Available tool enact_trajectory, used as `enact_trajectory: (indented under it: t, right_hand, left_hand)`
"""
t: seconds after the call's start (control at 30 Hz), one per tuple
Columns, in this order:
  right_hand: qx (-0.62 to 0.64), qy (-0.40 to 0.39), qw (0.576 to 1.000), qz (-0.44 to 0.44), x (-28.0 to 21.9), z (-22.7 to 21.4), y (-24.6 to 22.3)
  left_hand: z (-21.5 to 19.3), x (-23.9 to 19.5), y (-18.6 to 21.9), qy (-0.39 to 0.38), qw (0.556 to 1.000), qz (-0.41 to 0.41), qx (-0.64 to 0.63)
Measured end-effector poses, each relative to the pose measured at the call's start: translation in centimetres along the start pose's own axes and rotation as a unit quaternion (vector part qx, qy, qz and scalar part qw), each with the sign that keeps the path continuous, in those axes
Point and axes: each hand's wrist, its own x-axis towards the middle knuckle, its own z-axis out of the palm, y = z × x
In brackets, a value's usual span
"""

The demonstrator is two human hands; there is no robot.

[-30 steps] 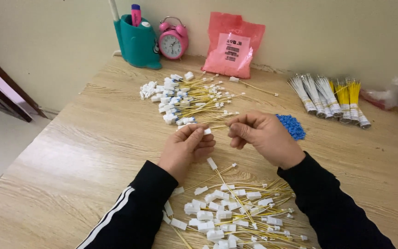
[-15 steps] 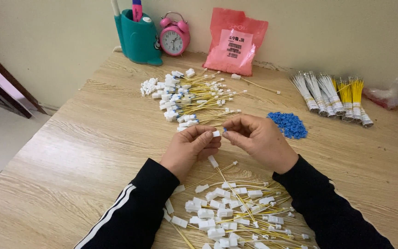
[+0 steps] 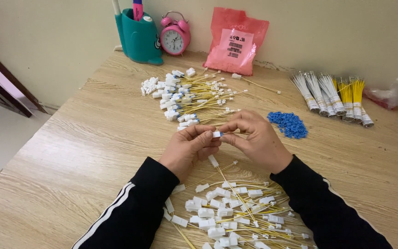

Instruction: Assembling small electrical connectors by manually inserting pins into plastic housings.

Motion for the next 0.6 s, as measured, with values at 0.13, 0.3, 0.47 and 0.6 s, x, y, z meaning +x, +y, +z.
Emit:
enact_trajectory:
  t: [0.13, 0.3, 0.47, 0.6]
  right_hand:
    - [0.02, 0.002, 1.0, 0.009, -0.1, 0.5, 0.8]
    - [0.04, 0.025, 0.999, 0.009, -0.2, 0.7, 1.6]
    - [0.025, 0.017, 0.999, -0.017, -0.1, 0.6, 0.8]
    - [0.045, 0.02, 0.998, -0.031, -0.1, 0.7, 0.5]
  left_hand:
    - [-0.3, 0.2, -0.4, -0.003, 1.0, -0.002, -0.004]
    - [0.0, -0.1, 0.0, -0.007, 1.0, 0.0, -0.003]
    - [-0.4, 0.0, -0.2, -0.006, 1.0, 0.003, -0.004]
    - [-0.3, 0.0, -0.1, -0.004, 1.0, 0.007, 0.006]
